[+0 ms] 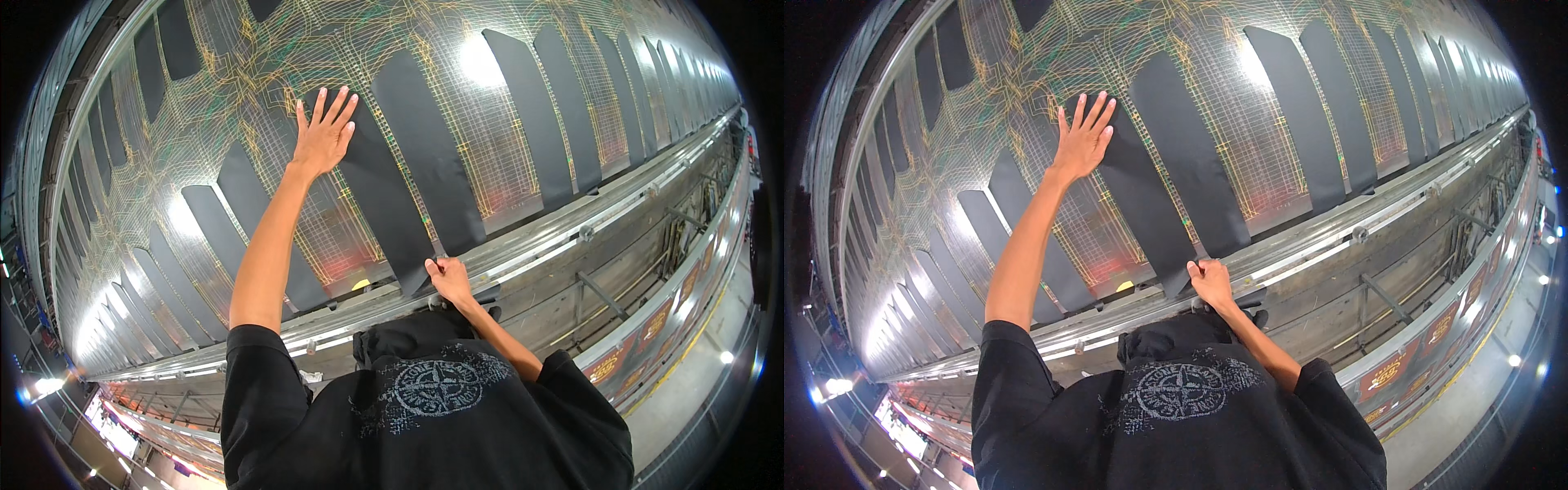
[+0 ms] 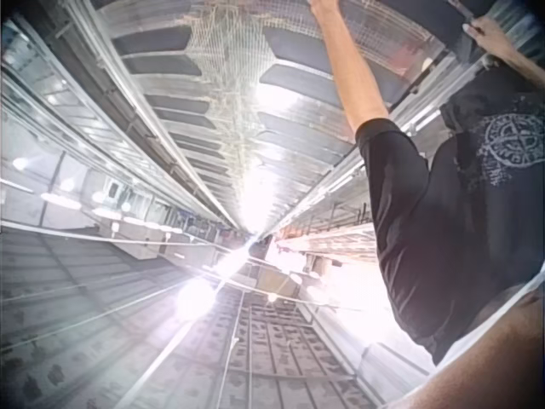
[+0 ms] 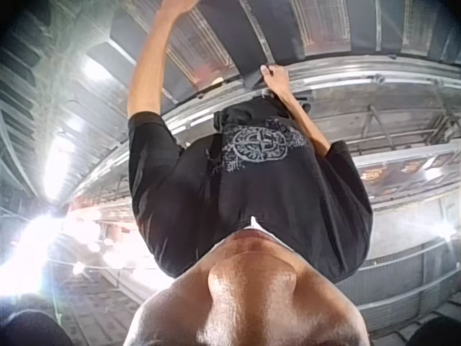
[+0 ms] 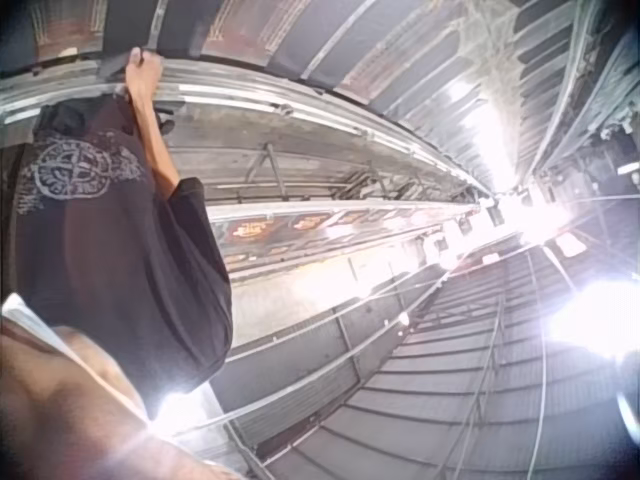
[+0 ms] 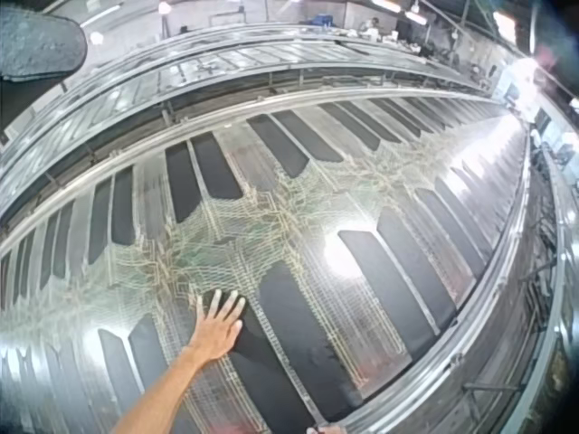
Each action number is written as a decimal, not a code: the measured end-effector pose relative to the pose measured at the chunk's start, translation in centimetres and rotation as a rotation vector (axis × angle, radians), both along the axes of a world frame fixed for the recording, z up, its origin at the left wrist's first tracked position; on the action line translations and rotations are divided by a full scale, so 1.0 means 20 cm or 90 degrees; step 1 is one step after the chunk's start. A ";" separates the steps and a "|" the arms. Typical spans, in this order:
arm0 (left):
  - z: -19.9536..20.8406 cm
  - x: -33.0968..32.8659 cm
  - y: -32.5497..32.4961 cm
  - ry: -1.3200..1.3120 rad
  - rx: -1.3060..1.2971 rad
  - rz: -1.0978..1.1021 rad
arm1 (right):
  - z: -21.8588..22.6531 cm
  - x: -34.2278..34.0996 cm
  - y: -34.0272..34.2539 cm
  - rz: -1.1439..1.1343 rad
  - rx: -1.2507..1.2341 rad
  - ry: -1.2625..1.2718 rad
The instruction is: The person repeatedly lifts and adjusts a series of black rectangular panels mounted on a curved metal frame. They use both hands to pull the panels down and smooth them against the frame, moving sequentially along the row. The task involves repetitive handling of each panel to ensure it is properly seated.
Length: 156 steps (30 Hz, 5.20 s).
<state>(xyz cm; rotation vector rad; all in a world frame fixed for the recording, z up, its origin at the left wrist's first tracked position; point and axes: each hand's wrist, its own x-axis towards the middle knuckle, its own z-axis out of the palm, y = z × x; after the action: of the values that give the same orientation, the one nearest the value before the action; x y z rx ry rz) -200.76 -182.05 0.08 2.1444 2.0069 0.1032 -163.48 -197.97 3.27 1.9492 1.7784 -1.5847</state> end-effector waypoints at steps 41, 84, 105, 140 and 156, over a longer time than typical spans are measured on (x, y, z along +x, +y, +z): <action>0.09 0.98 -1.03 -0.109 -0.034 -0.069 | 0.19 -0.07 0.07 0.225 0.223 -0.137; 0.18 -0.61 -2.52 -0.789 0.257 0.756 | 0.06 -1.42 -1.11 0.254 0.308 0.012; 0.14 -1.12 -1.20 -0.413 0.111 0.821 | 0.08 -1.49 -1.10 0.150 0.275 -0.022; -0.02 -1.52 -1.30 -0.357 0.114 0.525 | 0.12 -1.52 -1.10 0.152 0.254 -0.025; -0.03 -1.49 -1.30 -0.291 0.185 0.487 | 0.11 -1.52 -1.09 0.175 0.261 -0.027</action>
<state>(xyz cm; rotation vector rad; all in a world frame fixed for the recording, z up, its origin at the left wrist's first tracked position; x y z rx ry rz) -230.52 -207.98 -0.53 1.1756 2.4661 0.9422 -193.87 -219.77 5.42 1.7528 2.3792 -1.1556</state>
